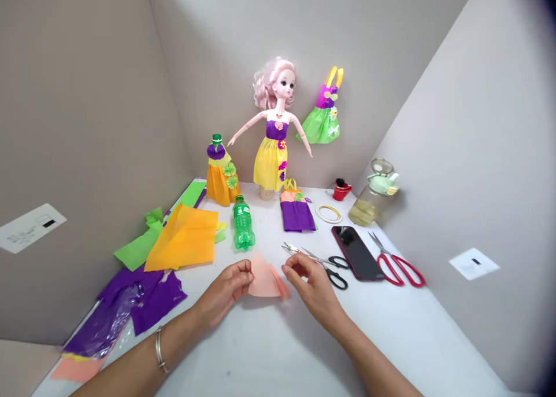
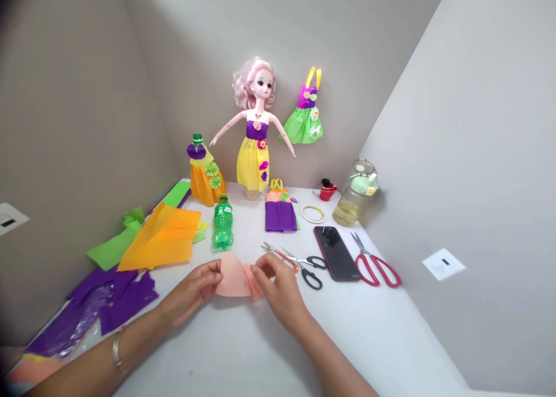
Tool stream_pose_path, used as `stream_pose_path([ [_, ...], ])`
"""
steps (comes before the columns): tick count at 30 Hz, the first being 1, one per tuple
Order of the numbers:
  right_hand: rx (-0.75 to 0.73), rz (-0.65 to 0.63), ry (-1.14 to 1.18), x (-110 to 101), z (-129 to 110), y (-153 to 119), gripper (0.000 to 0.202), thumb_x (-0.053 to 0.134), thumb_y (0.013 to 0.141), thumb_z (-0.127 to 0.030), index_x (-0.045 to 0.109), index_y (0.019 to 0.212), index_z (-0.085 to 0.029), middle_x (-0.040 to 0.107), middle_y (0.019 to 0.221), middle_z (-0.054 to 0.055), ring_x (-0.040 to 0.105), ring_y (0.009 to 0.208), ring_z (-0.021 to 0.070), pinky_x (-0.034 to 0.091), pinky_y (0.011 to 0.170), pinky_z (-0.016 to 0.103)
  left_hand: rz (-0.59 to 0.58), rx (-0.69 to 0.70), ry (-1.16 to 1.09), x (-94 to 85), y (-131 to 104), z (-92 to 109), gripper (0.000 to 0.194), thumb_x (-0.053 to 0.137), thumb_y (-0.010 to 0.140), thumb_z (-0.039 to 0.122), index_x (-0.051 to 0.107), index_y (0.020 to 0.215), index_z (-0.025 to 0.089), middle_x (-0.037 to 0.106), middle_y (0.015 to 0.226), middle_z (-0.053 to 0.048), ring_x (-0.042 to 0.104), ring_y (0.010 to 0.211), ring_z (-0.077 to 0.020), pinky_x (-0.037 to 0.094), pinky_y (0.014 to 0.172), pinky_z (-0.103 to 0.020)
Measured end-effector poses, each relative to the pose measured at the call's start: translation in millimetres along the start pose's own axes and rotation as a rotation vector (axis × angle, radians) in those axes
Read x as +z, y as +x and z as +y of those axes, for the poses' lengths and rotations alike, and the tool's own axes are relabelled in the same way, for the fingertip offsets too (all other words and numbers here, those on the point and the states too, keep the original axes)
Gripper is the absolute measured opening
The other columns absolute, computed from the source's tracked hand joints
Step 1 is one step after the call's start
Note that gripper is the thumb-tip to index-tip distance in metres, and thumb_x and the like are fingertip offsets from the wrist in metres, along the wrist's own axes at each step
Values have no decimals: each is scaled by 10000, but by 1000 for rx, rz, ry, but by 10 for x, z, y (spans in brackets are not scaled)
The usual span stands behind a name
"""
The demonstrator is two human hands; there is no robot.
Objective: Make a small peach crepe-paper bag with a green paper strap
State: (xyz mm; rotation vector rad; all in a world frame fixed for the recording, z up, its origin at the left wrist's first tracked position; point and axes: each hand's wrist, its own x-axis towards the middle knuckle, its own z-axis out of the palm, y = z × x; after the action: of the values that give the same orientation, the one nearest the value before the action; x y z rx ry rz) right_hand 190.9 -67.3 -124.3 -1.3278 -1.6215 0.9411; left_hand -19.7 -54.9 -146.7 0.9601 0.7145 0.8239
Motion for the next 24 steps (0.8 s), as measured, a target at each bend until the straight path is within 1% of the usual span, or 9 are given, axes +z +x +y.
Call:
stream_pose_path([
  [4, 79, -232, 183, 121, -73, -90, 172, 623, 859, -356, 556, 819, -202, 597, 772, 0, 583, 657, 150, 454, 605, 273, -33, 129, 303, 83, -33, -47, 215, 689, 826, 386, 689, 839, 171, 632, 944, -51, 610, 942, -221, 444, 926, -330],
  [6, 74, -231, 195, 176, -79, -119, 190, 659, 841, -364, 560, 834, -202, 600, 825, 0, 582, 673, 140, 463, 629, 268, -65, 189, 408, 106, -43, -66, 236, 651, 862, 406, 720, 825, 184, 607, 1032, -67, 589, 1044, -239, 418, 993, -336],
  [9, 93, -190, 157, 201, -54, -118, 215, 620, 872, -400, 577, 824, -194, 591, 768, -6, 554, 643, 132, 443, 615, 260, -109, 216, 519, 81, -35, -86, 250, 597, 903, 411, 740, 899, 206, 595, 1101, -79, 569, 1111, -243, 396, 1035, -342],
  [13, 95, -181, 182, 106, -60, -93, 264, 617, 872, -422, 593, 780, -175, 577, 755, 5, 512, 678, 132, 391, 605, 244, 15, 257, 574, -15, -5, -66, 273, 680, 838, 428, 686, 1020, 225, 576, 1220, -87, 514, 1221, -272, 348, 1089, -376],
  [16, 130, -372, 390, 2, -131, -118, 257, 655, 856, -412, 586, 816, -168, 567, 761, -1, 509, 676, 121, 387, 625, 240, 34, 276, 609, -54, -16, -2, 629, 807, 704, 443, 568, 1257, 263, 456, 1438, -88, 362, 1375, -307, 260, 1155, -414],
  [18, 161, -486, 521, -63, -174, -138, 264, 687, 840, -405, 584, 832, -163, 572, 757, -1, 513, 664, 114, 388, 629, 239, -67, 229, 601, -51, -39, 48, 852, 861, 630, 441, 476, 1371, 276, 428, 1480, -88, 342, 1390, -316, 259, 1155, -420],
  [19, 166, -492, 554, -98, -184, -141, 267, 704, 829, -401, 588, 832, -160, 573, 755, -2, 511, 660, 111, 386, 626, 237, -133, 196, 582, -44, -51, 68, 865, 866, 621, 442, 480, 1375, 266, 470, 1448, -89, 384, 1360, -316, 287, 1138, -413],
  [21, 148, -409, 563, -175, -176, -122, 263, 723, 818, -390, 598, 818, -159, 566, 748, -6, 499, 658, 104, 378, 619, 227, -250, 117, 521, -27, -71, 100, 703, 838, 666, 445, 580, 1282, 224, 595, 1303, -81, 501, 1240, -302, 367, 1065, -381],
  [24, 133, -259, 566, -302, -123, -55, 241, 710, 833, -380, 598, 803, -170, 544, 713, -21, 470, 629, 93, 366, 601, 218, -339, -22, 406, -15, -84, 130, 420, 764, 764, 424, 689, 1087, 166, 689, 1069, -55, 611, 1016, -250, 454, 890, -311],
])
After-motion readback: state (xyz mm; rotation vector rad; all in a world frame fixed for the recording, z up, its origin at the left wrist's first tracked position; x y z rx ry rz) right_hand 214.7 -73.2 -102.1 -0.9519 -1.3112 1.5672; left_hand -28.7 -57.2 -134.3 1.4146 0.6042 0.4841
